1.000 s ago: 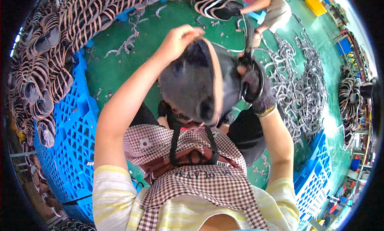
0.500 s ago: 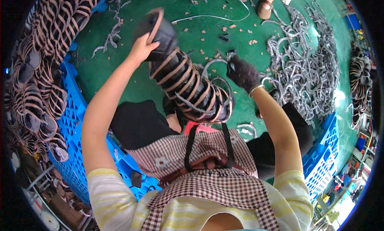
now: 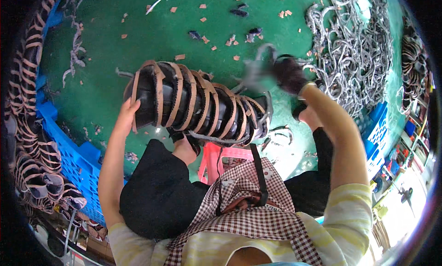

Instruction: Trimming excess material from shoe uppers using a specialized hand tool.

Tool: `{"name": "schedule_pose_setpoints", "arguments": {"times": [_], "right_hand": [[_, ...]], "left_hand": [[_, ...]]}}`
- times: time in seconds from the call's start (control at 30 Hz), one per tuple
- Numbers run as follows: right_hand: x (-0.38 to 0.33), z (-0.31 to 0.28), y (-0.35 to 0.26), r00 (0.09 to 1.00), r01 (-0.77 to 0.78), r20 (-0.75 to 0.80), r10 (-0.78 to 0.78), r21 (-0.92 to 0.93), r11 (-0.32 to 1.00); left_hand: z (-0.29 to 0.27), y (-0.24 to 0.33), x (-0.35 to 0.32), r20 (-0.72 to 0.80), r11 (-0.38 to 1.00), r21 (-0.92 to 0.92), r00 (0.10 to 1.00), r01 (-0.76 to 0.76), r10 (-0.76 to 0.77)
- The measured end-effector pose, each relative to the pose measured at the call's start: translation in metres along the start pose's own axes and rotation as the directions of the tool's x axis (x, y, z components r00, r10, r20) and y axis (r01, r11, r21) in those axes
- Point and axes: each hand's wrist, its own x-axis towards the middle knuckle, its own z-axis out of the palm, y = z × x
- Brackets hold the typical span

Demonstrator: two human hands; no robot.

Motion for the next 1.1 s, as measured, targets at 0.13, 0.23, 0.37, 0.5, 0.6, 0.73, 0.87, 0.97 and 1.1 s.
{"name": "schedule_pose_setpoints", "arguments": {"times": [0.13,0.23,0.37,0.5,0.6,0.73,0.87,0.97,1.1], "right_hand": [[-0.155,0.050,0.193,0.845,-0.509,-0.024,0.534,-0.337,0.792],[-0.172,-0.008,0.177,0.861,-0.485,-0.048,0.506,-0.375,0.790],[-0.138,0.050,0.122,0.915,-0.403,-0.037,0.403,0.001,0.915],[-0.087,0.078,0.038,0.771,-0.620,-0.018,0.636,0.202,0.758],[-0.058,0.084,0.015,0.875,-0.415,-0.187,0.446,0.181,0.892],[-0.001,0.069,-0.052,0.977,-0.185,-0.016,0.212,0.425,0.886],[0.027,0.069,-0.048,0.967,0.087,0.198,-0.160,0.333,0.939],[0.014,0.101,0.017,0.957,-0.084,-0.228,0.181,0.379,0.922],[-0.095,0.025,0.208,0.823,-0.568,0.008,0.569,0.068,0.820]], "left_hand": [[0.025,-0.009,0.017,0.032,0.985,-0.171,0.999,-0.018,0.024],[0.011,-0.007,0.002,-0.023,0.989,-0.144,1.000,-0.021,0.018],[0.017,-0.007,0.009,-0.019,0.990,-0.141,1.000,-0.010,0.007],[0.022,-0.012,0.010,-0.029,0.982,-0.191,1.000,-0.006,0.000],[0.012,-0.008,0.003,-0.030,0.978,-0.206,1.000,-0.004,-0.002],[0.022,-0.005,0.012,-0.013,0.965,-0.261,1.000,0.007,-0.011],[0.033,-0.002,0.017,-0.053,0.978,-0.209,0.999,-0.002,-0.010],[0.033,0.001,0.016,-0.055,0.975,-0.223,0.998,0.000,-0.013],[0.018,-0.005,0.014,-0.019,0.976,-0.213,0.999,0.045,-0.050]]}}
